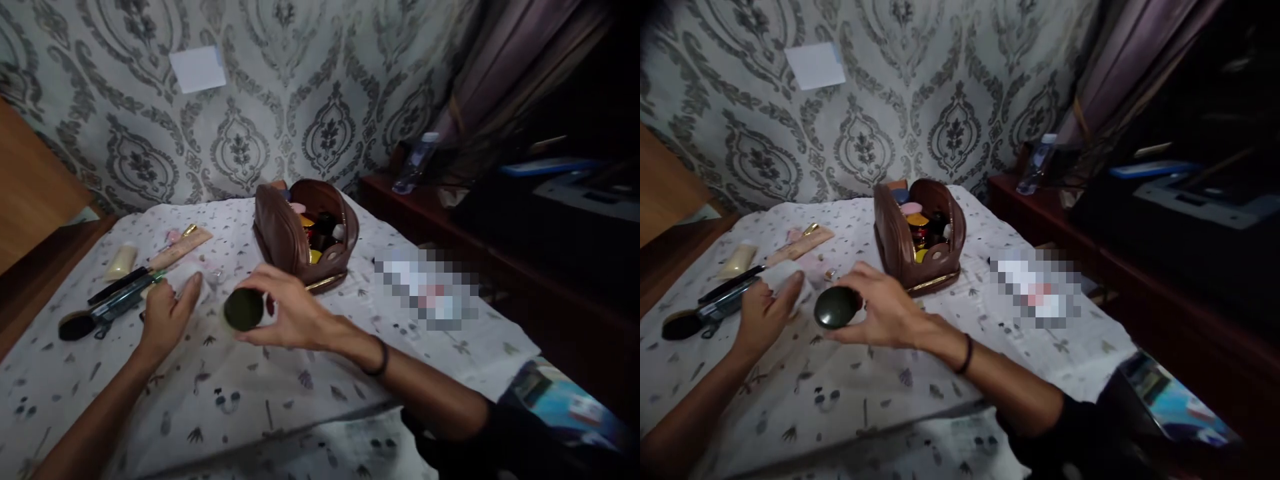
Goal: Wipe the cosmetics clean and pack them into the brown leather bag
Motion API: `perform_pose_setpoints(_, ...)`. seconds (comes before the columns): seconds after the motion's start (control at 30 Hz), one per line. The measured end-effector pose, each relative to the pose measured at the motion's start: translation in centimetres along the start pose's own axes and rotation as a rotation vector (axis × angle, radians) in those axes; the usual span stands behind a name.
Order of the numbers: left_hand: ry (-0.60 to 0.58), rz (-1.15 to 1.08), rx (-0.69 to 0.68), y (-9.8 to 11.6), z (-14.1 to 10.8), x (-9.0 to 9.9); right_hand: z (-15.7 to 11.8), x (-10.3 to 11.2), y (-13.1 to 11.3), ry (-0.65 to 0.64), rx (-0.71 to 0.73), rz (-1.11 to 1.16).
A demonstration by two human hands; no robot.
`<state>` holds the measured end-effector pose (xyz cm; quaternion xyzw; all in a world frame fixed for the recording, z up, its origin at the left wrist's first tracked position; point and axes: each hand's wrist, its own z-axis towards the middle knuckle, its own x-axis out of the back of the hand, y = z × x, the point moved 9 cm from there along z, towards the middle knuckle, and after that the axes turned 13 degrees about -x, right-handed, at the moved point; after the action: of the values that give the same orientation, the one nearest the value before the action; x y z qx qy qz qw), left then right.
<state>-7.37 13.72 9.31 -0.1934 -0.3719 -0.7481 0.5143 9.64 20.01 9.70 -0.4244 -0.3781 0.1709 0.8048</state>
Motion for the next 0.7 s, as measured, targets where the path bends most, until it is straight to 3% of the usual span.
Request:
perform_pose_setpoints(0.13, -0.116, 0.088, -0.598, 9.7, 2.2, -2.6, -1.6, 9.8, -0.2, 0.003, -0.141, -0.040)
perform_pose_setpoints(0.2, -0.182, 0.114, -0.840, 13.6, 2.8, -4.6, -2.2, 12.2, 0.7, -0.074, -0.205, -0.205)
perform_pose_setpoints(0.27, -0.277, 0.147, -0.951, 15.5, 3.6, -6.7, -2.8, 13.0, 1.7, -0.134, -0.245, -0.368)
perform_pose_setpoints(0.4, -0.379, 0.253, -1.006, 15.8, 4.3, -9.8, -4.7, 12.1, 3.2, -0.187, -0.235, -0.508)
perform_pose_setpoints(0.57, -0.245, 0.269, -1.029, 15.2, 4.4, -10.0, -7.4, 11.6, 5.1, -0.196, -0.131, -0.569)
perform_pose_setpoints(0.7, -0.277, 0.150, -1.009, 14.5, 4.2, -10.4, -8.9, 12.2, 6.8, -0.189, -0.113, -0.553)
